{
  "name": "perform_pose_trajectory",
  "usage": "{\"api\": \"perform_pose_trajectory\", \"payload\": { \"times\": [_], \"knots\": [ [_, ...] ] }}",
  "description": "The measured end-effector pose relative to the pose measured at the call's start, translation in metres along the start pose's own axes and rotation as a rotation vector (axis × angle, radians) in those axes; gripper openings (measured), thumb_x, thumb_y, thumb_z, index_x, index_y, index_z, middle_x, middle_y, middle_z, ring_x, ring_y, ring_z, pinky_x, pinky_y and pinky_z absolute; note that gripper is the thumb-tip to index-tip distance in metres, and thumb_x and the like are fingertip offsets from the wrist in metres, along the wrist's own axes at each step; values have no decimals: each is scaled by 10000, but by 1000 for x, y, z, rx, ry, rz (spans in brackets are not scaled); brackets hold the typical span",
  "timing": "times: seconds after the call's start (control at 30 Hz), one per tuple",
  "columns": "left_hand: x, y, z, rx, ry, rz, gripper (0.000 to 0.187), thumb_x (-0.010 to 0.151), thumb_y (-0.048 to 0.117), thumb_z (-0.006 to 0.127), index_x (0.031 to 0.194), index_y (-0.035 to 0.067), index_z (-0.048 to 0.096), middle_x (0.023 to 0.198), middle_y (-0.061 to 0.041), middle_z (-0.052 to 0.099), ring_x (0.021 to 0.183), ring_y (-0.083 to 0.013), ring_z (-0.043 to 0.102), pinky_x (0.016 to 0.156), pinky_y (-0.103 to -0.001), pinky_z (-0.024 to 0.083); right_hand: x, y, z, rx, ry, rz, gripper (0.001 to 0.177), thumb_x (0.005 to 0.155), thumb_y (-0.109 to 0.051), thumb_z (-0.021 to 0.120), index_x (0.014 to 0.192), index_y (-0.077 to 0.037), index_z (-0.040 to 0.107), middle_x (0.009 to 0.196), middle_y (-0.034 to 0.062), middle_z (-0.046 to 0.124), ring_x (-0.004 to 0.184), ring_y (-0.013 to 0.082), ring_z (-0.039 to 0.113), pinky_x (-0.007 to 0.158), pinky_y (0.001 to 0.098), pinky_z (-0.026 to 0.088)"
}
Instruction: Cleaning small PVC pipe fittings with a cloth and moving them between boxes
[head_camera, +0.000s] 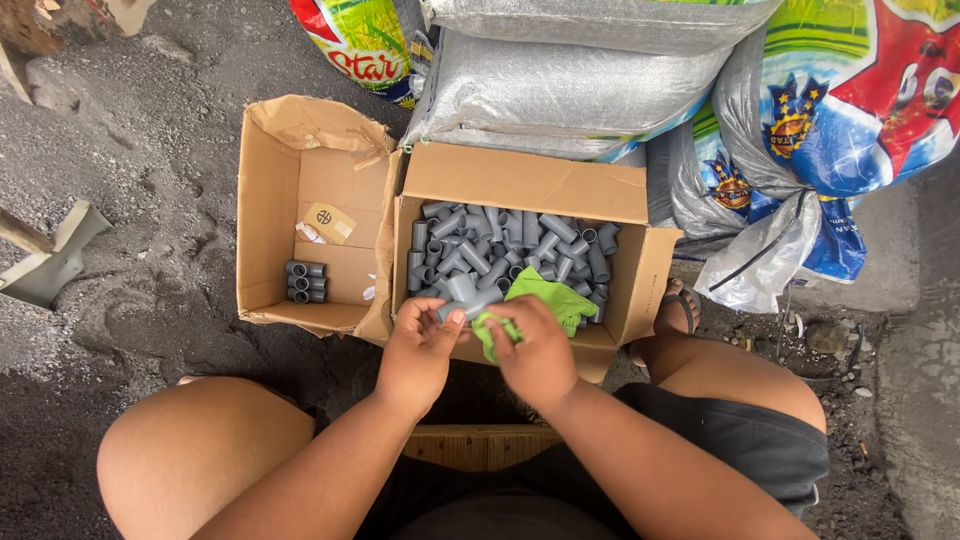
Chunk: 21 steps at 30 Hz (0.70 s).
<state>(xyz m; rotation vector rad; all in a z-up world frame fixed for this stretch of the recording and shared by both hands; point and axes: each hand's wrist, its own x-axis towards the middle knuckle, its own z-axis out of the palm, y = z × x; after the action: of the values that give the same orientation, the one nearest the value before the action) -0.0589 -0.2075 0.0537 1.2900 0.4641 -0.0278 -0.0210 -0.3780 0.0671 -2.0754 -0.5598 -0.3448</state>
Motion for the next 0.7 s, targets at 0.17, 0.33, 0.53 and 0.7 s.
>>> {"api": "perform_pose_trajectory", "payload": {
  "times": [0.17, 0.33, 0.53, 0.7],
  "knots": [
    [-7, 18, 8, 39, -42, -42, 379, 1000, 190, 684, 1256, -23, 504, 907, -121, 637, 852, -159, 688, 804, -263, 598, 15, -16, -15, 97, 122, 72, 93, 878, -4, 761, 949, -64, 765, 840, 68, 706, 683, 201, 697, 595, 303, 549],
    [-7, 10, 4, 104, -66, -69, 322, 1052, 317, 587, 1092, -3, 588, 723, -174, 699, 618, -181, 691, 569, -244, 564, 6, -30, -8, 22, 53, -5, 127, 848, -71, 796, 960, -130, 792, 914, 51, 759, 738, 253, 751, 610, 332, 592],
    [-7, -3, 12, 25, -91, -99, 346, 1044, 315, 599, 1102, -20, 533, 857, -232, 767, 646, -178, 713, 592, -265, 606, 17, -14, -9, 143, 58, 154, 129, 914, -17, 729, 1037, 5, 760, 939, 172, 711, 739, 236, 695, 638, 323, 602],
    [-3, -1, 4, 28, -43, -105, 320, 1080, 283, 519, 1112, -35, 507, 752, -178, 713, 601, -178, 693, 582, -259, 619, -1, -29, 3, 54, 22, 22, 226, 878, -89, 785, 1099, -39, 786, 1017, 159, 707, 797, 336, 756, 611, 381, 627]
  ]
}}
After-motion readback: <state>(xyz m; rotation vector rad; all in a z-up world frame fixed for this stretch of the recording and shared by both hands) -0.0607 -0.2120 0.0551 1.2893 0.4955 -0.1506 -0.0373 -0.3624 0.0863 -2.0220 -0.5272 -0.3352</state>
